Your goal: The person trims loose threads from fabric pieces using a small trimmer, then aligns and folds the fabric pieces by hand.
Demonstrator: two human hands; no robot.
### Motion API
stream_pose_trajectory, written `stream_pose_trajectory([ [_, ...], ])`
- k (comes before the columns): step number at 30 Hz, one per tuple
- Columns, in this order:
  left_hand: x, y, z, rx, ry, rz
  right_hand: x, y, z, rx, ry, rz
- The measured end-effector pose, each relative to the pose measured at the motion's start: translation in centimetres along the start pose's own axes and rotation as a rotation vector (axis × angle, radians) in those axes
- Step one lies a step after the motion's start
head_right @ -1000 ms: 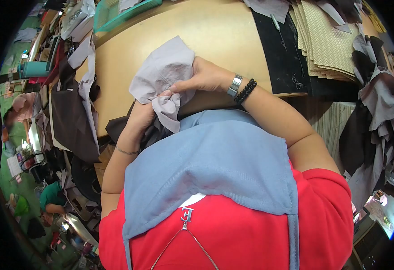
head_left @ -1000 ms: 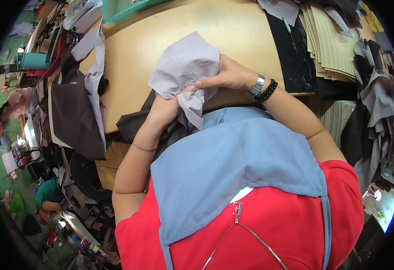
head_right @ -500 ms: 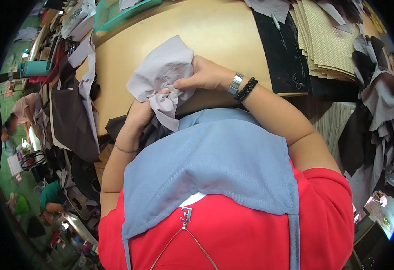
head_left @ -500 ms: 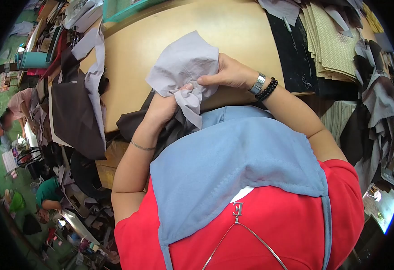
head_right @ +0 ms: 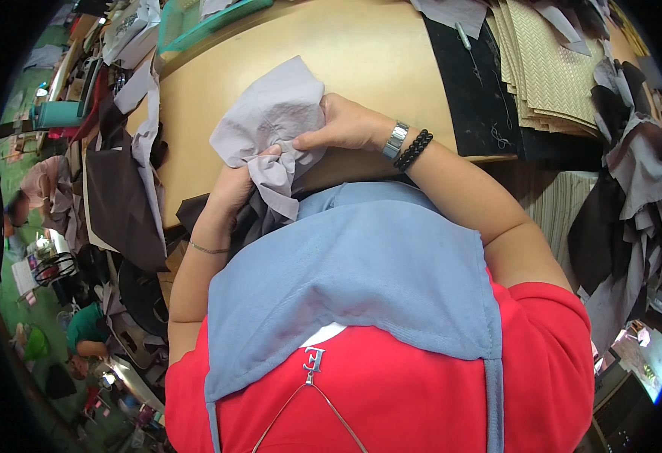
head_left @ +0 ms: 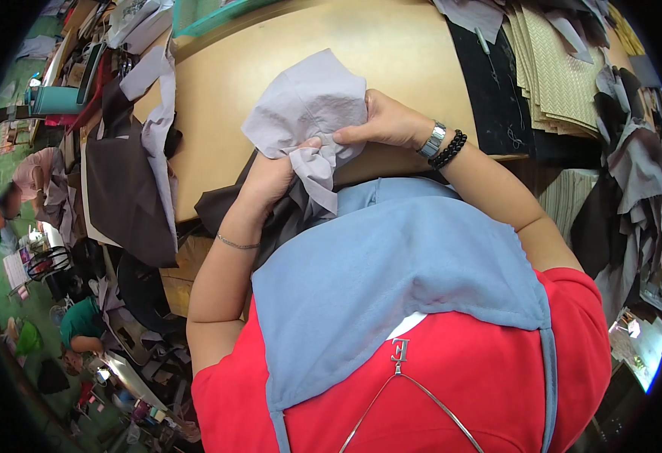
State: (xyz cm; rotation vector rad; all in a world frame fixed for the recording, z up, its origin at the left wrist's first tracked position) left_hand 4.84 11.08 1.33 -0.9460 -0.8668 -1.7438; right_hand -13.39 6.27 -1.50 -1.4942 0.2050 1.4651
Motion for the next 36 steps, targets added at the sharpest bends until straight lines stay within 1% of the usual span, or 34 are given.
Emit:
stream_pose_trajectory([
  [2,0.4,-0.1,0.1,0.005,-0.017,-0.008,-0.1,-0.1,0.1,0.021,-0.031,-0.008],
  [5,0.7,-0.3,0.3,0.004,-0.033,-0.032,-1.1,-1.8,0.5,0.008,0.111,0.049],
  [11,0.0,-0.4,0.3,0.021,-0.058,0.001,0.0,-0.4,0.0,0.001,0.062,0.068],
  [14,0.1,-0.2,0.1,0.027,-0.05,-0.012,0.4,0.0,-0.1,0.047,0.028,0.053],
  [17,0.5,-0.5,0.4,0.017,-0.051,-0.039,-0.3,-1.3,0.3,0.018,0.099,-0.023],
  [20,0.5,-0.7,0.5,0.01,-0.056,-0.028,-0.4,-1.2,0.2,0.042,0.077,0.055],
  [23,0.3,-0.6,0.3,0.009,-0.082,-0.028,-0.2,-0.8,0.0,-0.006,0.05,0.048],
  [29,0.1,-0.5,0.3,0.022,-0.074,-0.003,-0.4,-1.0,0.1,-0.056,0.152,0.1],
  [35,-0.1,-0.6,0.2,0.015,-0.065,0.004,1.1,-1.0,-0.5,0.04,0.106,-0.013],
  [36,0.0,-0.7,0.3,0.012,-0.059,0.005,1.1,-1.1,-0.4,0.053,0.113,0.01],
])
Point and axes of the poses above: each hand's wrist, its own z-axis away from the middle knuckle, its own y-axis out of the back of the hand, x = y × z, the point moved 4 cm from there along -z, towards the middle knuckle, and after that the axes turned 14 degrees about -z, right-handed, at the moved point
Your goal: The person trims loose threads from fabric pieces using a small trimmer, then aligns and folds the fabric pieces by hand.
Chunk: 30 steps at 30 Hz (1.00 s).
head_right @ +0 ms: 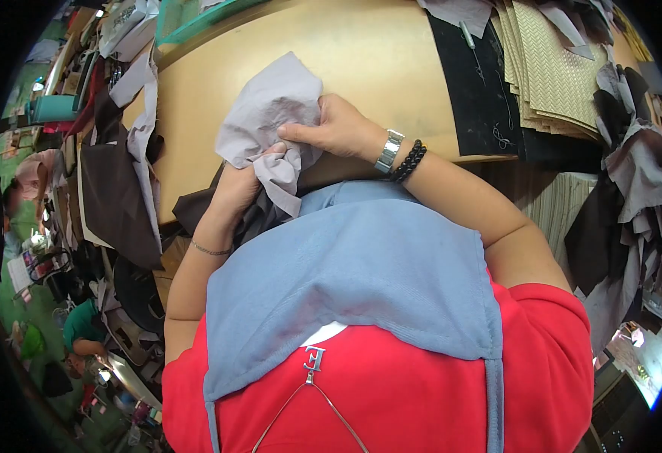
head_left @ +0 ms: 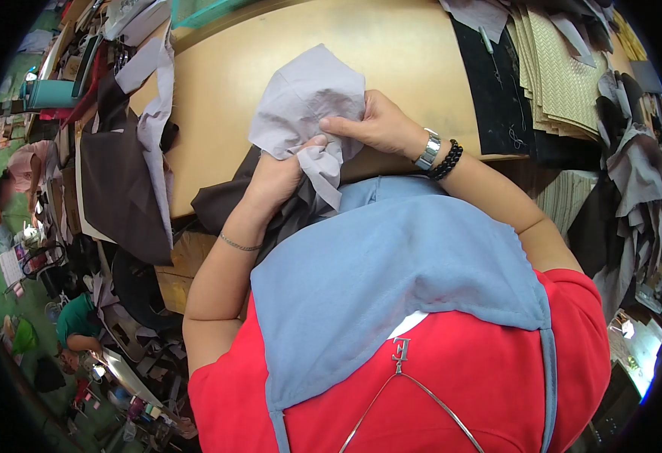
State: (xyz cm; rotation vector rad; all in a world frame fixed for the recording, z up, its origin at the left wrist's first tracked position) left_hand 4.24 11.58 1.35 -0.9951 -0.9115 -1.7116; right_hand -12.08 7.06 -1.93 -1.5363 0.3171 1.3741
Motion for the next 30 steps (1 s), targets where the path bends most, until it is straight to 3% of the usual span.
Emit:
stream_pose_trajectory([
  [5,0.0,0.2,0.0,0.033,0.001,0.016,-1.3,-0.4,0.9,-0.082,0.011,0.104],
  [15,-0.6,0.2,-0.3,0.029,-0.072,0.015,-0.2,-0.6,0.3,-0.013,0.006,-0.01],
  [20,-0.5,0.5,-0.3,0.051,-0.027,0.042,-0.6,-0.6,0.7,-0.109,0.066,0.063],
  [25,-1.1,0.3,-0.3,0.019,-0.018,-0.011,-0.1,-0.7,0.4,0.034,0.001,0.062],
  [30,-0.2,-0.8,0.0,0.055,-0.042,0.123,0.8,0.3,0.1,0.14,-0.109,-0.068],
])
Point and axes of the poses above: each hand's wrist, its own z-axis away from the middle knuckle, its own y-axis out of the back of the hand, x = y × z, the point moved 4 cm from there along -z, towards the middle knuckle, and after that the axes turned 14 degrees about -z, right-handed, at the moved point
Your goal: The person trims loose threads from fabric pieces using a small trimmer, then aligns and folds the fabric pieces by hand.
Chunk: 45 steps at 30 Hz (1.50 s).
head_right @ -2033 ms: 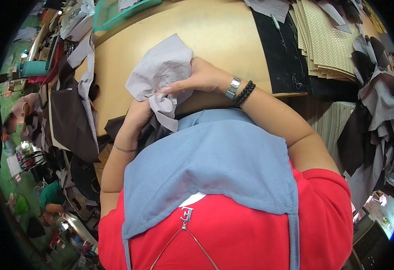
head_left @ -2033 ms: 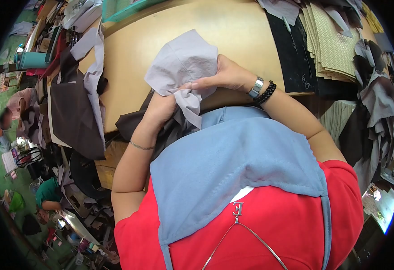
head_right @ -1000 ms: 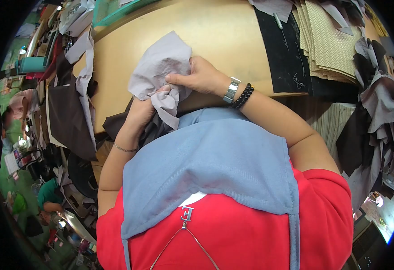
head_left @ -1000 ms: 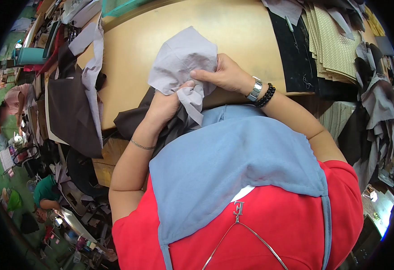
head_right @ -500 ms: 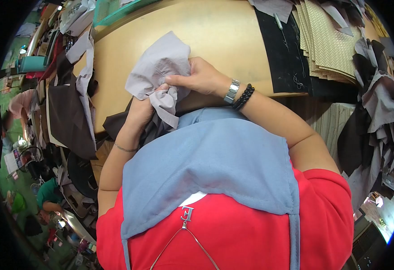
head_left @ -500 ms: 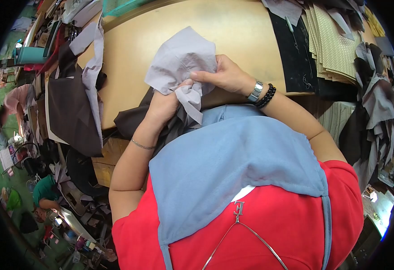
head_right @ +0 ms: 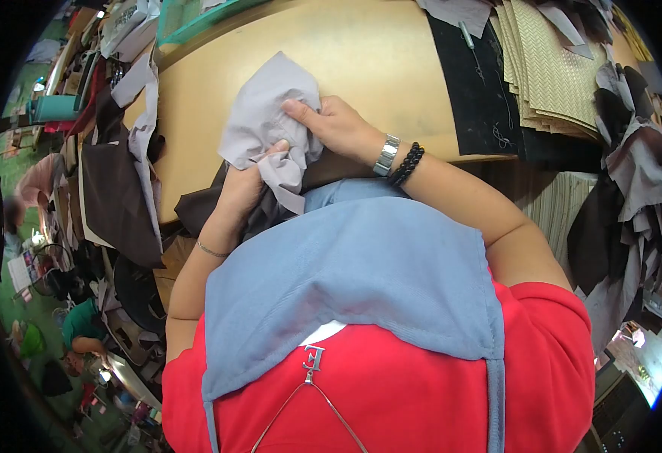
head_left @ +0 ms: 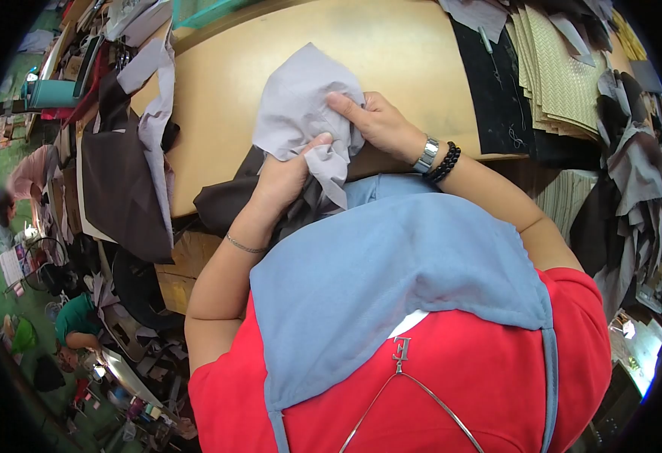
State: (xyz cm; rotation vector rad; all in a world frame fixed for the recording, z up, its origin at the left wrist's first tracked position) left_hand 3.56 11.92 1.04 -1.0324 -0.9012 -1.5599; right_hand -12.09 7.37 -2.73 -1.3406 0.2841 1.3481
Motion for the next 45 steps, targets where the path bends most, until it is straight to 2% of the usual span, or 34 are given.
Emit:
stream_pose_trajectory([
  [5,0.5,0.7,-0.1,0.051,0.026,0.044,-1.2,-1.1,0.9,-0.035,0.064,-0.163],
  [8,0.1,1.1,-0.1,0.076,-0.022,-0.001,-1.5,-1.1,1.0,-0.093,0.076,0.106],
  [13,-0.4,1.6,-0.2,0.072,-0.07,-0.147,-1.3,-1.2,0.9,-0.142,0.092,-0.005],
  [17,-0.3,1.3,-0.5,0.03,-0.042,-0.076,-1.1,-0.8,0.9,-0.156,0.1,0.036],
  [23,-0.2,1.4,-0.4,0.018,-0.016,-0.029,-0.8,0.4,0.7,-0.113,-0.022,0.109],
  [29,0.1,1.3,-0.4,0.027,0.004,-0.091,-1.3,-0.8,1.0,-0.14,0.136,0.067],
  [32,0.0,1.5,-0.5,0.01,0.064,-0.078,-0.8,0.1,0.6,-0.139,0.039,0.064],
  [35,0.4,1.4,-0.4,0.035,0.107,-0.04,-1.1,-0.1,1.0,-0.097,0.035,0.039],
  [38,0.4,1.7,-0.4,0.009,0.143,0.033,-0.5,0.7,0.6,-0.087,-0.05,-0.149],
  [45,-0.4,2.5,-0.5,-0.019,0.167,0.061,-0.4,0.8,0.4,-0.125,0.008,-0.17],
])
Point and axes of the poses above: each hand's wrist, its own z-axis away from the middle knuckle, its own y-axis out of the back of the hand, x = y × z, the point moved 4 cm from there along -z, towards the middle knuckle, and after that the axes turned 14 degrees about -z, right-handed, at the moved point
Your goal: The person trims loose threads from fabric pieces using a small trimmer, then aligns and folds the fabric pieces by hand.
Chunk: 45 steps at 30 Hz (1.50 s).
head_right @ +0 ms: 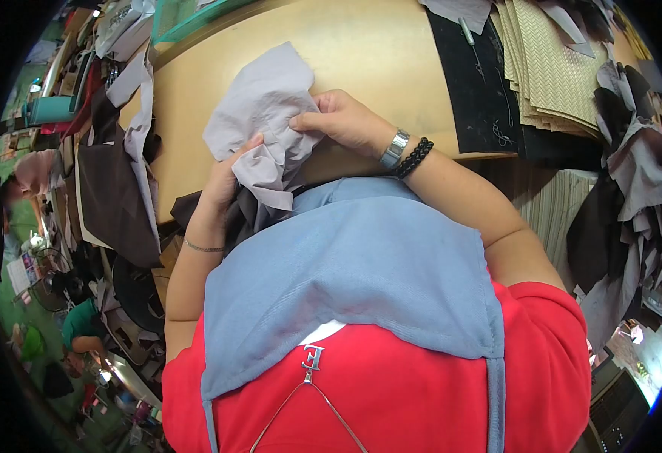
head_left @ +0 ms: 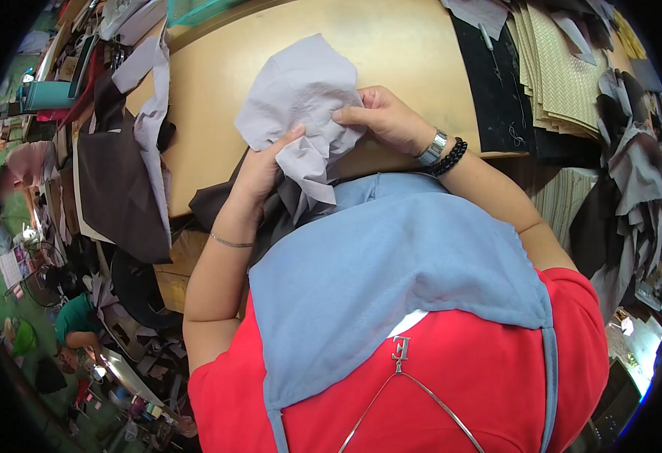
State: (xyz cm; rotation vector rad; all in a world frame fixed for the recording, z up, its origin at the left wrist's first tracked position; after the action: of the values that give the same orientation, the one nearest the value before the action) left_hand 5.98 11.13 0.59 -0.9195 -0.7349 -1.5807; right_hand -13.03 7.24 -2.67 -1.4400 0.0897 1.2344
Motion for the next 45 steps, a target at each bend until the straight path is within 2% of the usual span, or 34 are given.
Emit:
stream_pose_trajectory([
  [5,1.0,0.0,1.1,0.066,-0.028,-0.108,-0.9,-0.6,0.5,-0.014,0.054,0.051],
  [8,2.0,0.2,1.6,0.107,-0.112,-0.12,-1.3,0.1,0.5,0.111,0.102,0.148],
  [11,2.1,1.1,1.0,0.125,-0.16,-0.098,-2.8,0.2,0.7,0.083,0.267,0.168],
  [14,3.3,1.3,1.1,0.019,-0.146,0.107,-3.5,0.3,0.8,0.101,0.348,0.165],
  [19,5.4,1.2,0.7,-0.138,-0.16,0.241,-3.8,0.3,0.9,0.086,0.404,0.134],
  [21,6.8,0.9,0.6,-0.222,-0.167,0.352,-3.6,0.7,0.8,0.142,0.451,0.034],
  [22,7.9,1.0,0.6,-0.193,-0.187,0.337,-3.6,0.9,0.9,0.171,0.474,-0.018],
  [25,12.6,0.5,1.4,-0.108,-0.262,0.317,-3.5,0.2,1.3,0.076,0.355,0.03],
  [26,15.4,-0.5,2.9,0.11,-0.359,0.228,-3.3,0.1,1.4,0.049,0.32,0.028],
  [27,16.6,-0.4,2.2,-0.06,-0.394,0.393,-3.3,-0.9,1.6,0.029,0.23,0.09],
  [28,17.8,-0.2,1.8,-0.136,-0.431,0.461,-2.9,-1.0,1.5,-0.116,0.263,0.121],
  [29,19.1,0.3,1.6,-0.155,-0.484,0.483,-2.4,-1.1,1.2,-0.167,0.271,0.185],
  [30,20.3,1.2,1.6,-0.164,-0.541,0.5,-2.2,-1.5,1.0,-0.216,0.278,0.247],
  [31,21.4,2.4,1.7,-0.157,-0.594,0.509,-2.4,-1.5,1.5,-0.174,0.314,0.331],
  [32,22.3,4.0,1.8,-0.147,-0.649,0.51,-3.6,-2.9,2.3,-0.109,0.298,0.335],
  [34,23.6,8.2,1.8,-0.12,-0.755,0.508,-2.8,-1.1,0.9,-0.14,0.284,0.234],
  [37,23.9,15.8,1.6,-0.104,-0.863,0.447,-8.5,0.4,2.7,0.09,0.244,0.352],
  [38,23.4,18.3,1.2,-0.151,-0.874,0.397,-10.5,1.7,2.8,0.119,0.501,0.355],
  [39,22.5,20.5,0.8,-0.219,-0.881,0.335,-12.7,2.6,3.3,0.156,0.605,0.361],
  [40,21.0,22.4,0.0,-0.311,-0.872,0.261,-14.6,1.2,4.2,0.12,0.762,0.224],
  [42,16.6,24.2,-2.7,-0.181,-0.771,0.225,-16.4,2.3,4.7,0.2,0.786,0.286],
  [44,11.5,18.9,-3.7,0.513,-0.562,0.342,-16.4,3.5,3.9,0.236,0.85,0.335],
  [45,8.3,20.2,-7.0,0.37,-0.483,0.496,-16.0,3.9,3.7,0.272,0.85,0.368],
])
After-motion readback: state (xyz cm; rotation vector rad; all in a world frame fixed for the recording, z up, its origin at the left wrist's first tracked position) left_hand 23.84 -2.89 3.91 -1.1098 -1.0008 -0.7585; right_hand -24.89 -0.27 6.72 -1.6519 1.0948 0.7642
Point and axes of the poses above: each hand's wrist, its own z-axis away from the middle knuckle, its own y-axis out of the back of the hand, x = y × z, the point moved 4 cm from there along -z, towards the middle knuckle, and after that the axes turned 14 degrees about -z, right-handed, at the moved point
